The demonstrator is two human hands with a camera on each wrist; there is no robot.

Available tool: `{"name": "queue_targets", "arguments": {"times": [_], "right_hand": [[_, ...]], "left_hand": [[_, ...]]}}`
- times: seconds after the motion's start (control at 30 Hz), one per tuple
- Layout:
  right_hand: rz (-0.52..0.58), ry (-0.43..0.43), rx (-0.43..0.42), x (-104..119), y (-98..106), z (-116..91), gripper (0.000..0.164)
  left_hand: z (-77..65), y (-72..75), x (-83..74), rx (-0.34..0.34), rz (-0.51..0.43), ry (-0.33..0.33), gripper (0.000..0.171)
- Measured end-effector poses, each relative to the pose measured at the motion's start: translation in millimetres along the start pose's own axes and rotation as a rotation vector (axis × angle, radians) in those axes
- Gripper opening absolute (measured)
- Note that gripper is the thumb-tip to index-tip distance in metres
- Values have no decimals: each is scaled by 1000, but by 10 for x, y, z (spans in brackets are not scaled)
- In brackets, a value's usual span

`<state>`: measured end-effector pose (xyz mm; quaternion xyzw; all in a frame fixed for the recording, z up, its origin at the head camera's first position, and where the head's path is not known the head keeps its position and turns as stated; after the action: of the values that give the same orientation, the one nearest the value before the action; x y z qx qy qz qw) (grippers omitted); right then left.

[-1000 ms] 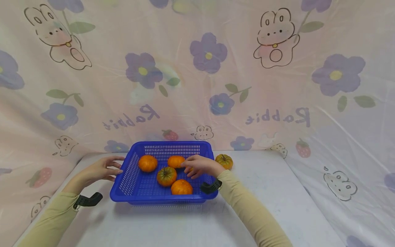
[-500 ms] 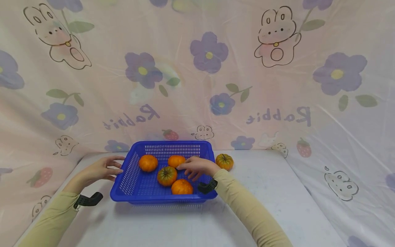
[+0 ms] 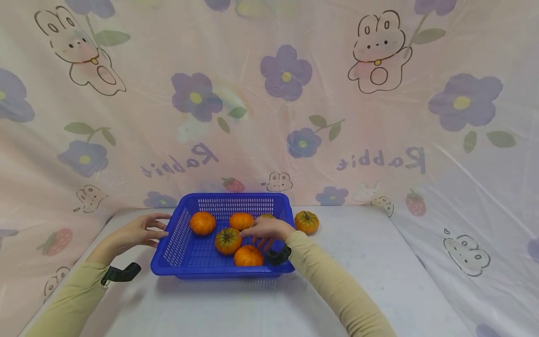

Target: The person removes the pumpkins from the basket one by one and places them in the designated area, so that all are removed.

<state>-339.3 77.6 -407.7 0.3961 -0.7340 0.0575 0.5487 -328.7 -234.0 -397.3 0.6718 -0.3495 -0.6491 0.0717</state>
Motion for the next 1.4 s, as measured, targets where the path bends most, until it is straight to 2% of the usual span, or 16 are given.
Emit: {"name": "queue_targets", "arguments": {"times": [0.23,0.63,0.9,1.4], "right_hand": [[-24,-6,8,50,-63,-15,37],[-83,-37,46,27,-142,50,34],[-151,-52,4,-12,-144,61,40],[-199,-75,25,-61,-145,99,39]], "left_hand": [[-8,-6,0,-8,3,6,67],[-17,-6,8,-12,9,-2,68],[-9,-11,11,-17,8,-2,68],[-12,1,-1,-12,-1,-4,68]]}}
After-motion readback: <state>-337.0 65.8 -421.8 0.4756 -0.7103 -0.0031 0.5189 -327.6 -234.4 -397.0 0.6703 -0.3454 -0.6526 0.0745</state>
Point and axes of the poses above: each hand's wrist, its own z-axis towards the middle knuckle, its own y-axis out of the back of the hand, x = y × z, the point moved 8 cm from there along z, towards the middle knuckle, and after that the axes turned 11 degrees about z, right-handed, at the moved point
